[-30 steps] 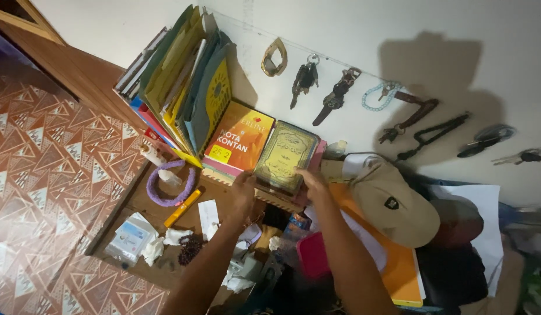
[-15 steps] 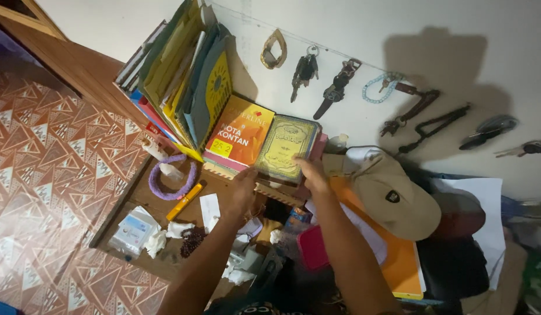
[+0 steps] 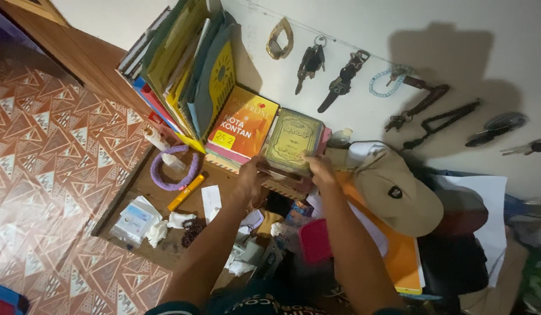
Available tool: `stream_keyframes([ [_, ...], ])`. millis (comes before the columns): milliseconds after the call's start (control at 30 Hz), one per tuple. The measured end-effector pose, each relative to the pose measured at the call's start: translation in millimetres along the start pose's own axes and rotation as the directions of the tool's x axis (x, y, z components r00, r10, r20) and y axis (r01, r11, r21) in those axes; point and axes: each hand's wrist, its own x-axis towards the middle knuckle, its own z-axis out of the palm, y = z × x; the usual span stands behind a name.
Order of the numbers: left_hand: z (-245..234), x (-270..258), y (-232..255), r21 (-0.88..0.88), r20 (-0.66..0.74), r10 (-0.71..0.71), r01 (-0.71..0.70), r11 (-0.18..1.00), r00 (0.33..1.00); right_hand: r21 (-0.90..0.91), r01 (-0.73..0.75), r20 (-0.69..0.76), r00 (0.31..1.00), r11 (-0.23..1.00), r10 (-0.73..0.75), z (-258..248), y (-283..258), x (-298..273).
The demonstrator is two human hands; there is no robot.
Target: Organizing various items, books, and folders on a cluttered desk.
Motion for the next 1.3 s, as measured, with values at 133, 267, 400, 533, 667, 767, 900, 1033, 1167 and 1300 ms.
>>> stream_keyframes([
  [133,22.2,-27.0,21.6,0.024,0.025,-0.052,0.051,0.998,0.998,-0.047,-0.027,-0.015,1.0,0.999,0.027,-0.1,-13.7,-22.8],
  [267,-19.9,39.6,-23.5,0.003,0.033,-0.069,0.069,0.998,0.997,-0.099,-0.007,-0.022,1.0,0.995,0.004,-3.4,-1.4,-1.7],
  [400,-30.1,49.2,-34.5,-0.009,0.064,-0.073,0.073,0.997,0.995,-0.049,-0.077,-0.051,0.996,0.996,0.075,-12.5,-5.8,-15.1],
  [533,1.8,-2.9,-5.0,0.055,0.058,-0.04,0.037,0.998,0.998,0.248,-0.081,0.095,0.994,0.965,0.059,-42.9,23.9,-4.3],
  [667,2.4,-6.0,-19.8,0.057,0.104,0.054,-0.06,0.997,0.993,0.457,0.02,0.136,0.986,0.889,-0.092,-69.7,60.7,17.3],
  [767,7.6,-2.5,-29.6,0.16,0.058,0.207,-0.213,0.964,0.977,0.462,-0.018,0.054,0.998,0.887,-0.008,-64.8,21.6,-40.1],
  [900,30.6,-45.1,-13.1,0.361,0.16,0.485,-0.509,0.782,0.86,0.475,-0.017,0.065,0.998,0.88,-0.016,-64.5,11.3,-64.1],
  [1033,40.4,-67.6,-0.7,0.355,0.163,0.524,-0.545,0.759,0.836,0.491,0.013,0.149,0.984,0.871,-0.099,-63.3,21.3,-57.6],
  [1167,34.3,-56.0,0.6,0.552,0.14,0.573,-0.544,0.632,0.807,0.454,0.01,0.152,0.984,0.891,-0.089,-67.2,26.7,-49.0],
  [1300,14.2,-19.6,-7.6,0.834,0.125,0.61,-0.416,0.363,0.783,0.431,0.105,0.142,0.973,0.896,-0.182,-73.2,28.1,-43.1],
])
